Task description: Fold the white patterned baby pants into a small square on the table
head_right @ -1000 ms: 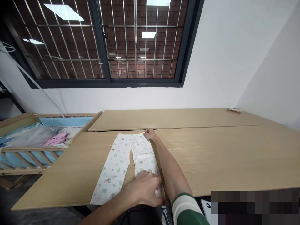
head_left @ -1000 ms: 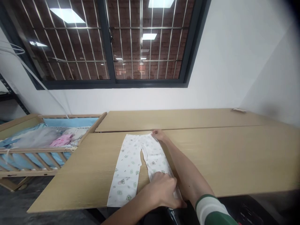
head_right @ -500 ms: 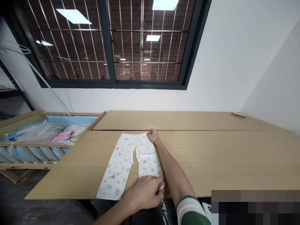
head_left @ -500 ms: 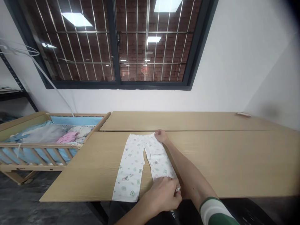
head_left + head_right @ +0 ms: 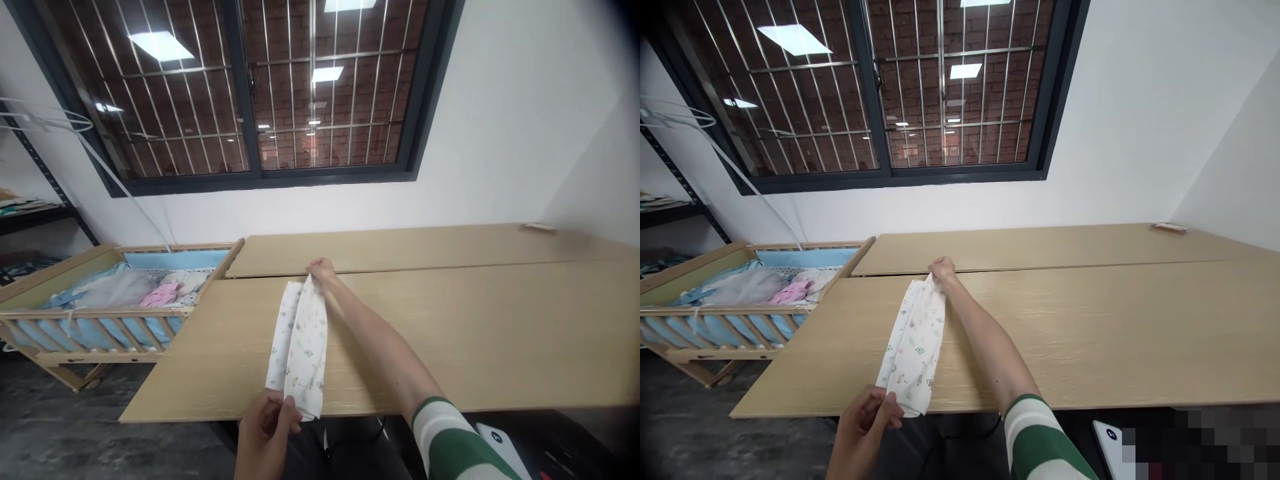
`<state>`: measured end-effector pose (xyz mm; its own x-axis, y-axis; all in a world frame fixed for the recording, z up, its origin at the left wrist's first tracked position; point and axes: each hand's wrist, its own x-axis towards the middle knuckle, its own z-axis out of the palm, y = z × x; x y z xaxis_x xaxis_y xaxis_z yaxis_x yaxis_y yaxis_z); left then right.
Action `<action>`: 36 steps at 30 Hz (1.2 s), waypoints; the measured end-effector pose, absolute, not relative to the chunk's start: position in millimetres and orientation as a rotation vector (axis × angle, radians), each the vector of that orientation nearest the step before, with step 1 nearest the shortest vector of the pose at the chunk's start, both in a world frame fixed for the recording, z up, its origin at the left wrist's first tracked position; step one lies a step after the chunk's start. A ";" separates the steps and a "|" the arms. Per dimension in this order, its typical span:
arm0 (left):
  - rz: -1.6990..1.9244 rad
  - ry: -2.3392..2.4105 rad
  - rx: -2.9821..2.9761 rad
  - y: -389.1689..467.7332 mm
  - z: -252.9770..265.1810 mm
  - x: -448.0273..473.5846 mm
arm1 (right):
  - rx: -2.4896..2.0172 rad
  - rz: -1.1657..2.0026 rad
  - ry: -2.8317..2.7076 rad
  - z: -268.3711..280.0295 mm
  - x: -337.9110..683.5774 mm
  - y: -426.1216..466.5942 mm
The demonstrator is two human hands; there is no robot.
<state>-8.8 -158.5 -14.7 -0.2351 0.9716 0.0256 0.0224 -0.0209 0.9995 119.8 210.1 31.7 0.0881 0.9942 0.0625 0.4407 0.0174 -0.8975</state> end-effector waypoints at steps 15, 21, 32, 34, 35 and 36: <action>1.236 2.282 1.540 -165.4 -54.1 -30.8 | -1.598 0.578 -2.010 27.8 49.0 166.3; 1.428 2.274 2.323 -168.4 -48.7 -20.8 | -0.911 0.524 -2.524 46.0 62.5 78.7; 1.229 2.277 2.540 -178.8 -85.0 2.3 | -0.252 0.740 -2.929 15.5 122.0 -30.6; 1.209 2.278 2.548 -179.8 -84.7 3.1 | -0.337 0.701 -2.952 8.7 125.4 -13.8; 1.195 2.285 2.552 -180.3 -83.9 3.6 | -0.388 0.682 -2.954 6.4 125.7 -2.6; 1.183 2.294 2.552 -180.9 -83.1 4.2 | -0.442 0.669 -2.950 4.5 125.1 10.0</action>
<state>4.2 -180.9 -83.1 0.0475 0.6842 0.7278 0.9897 -0.1307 0.0583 125.1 10.0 4.5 -0.9548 0.2968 0.0186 0.2597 0.8627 -0.4340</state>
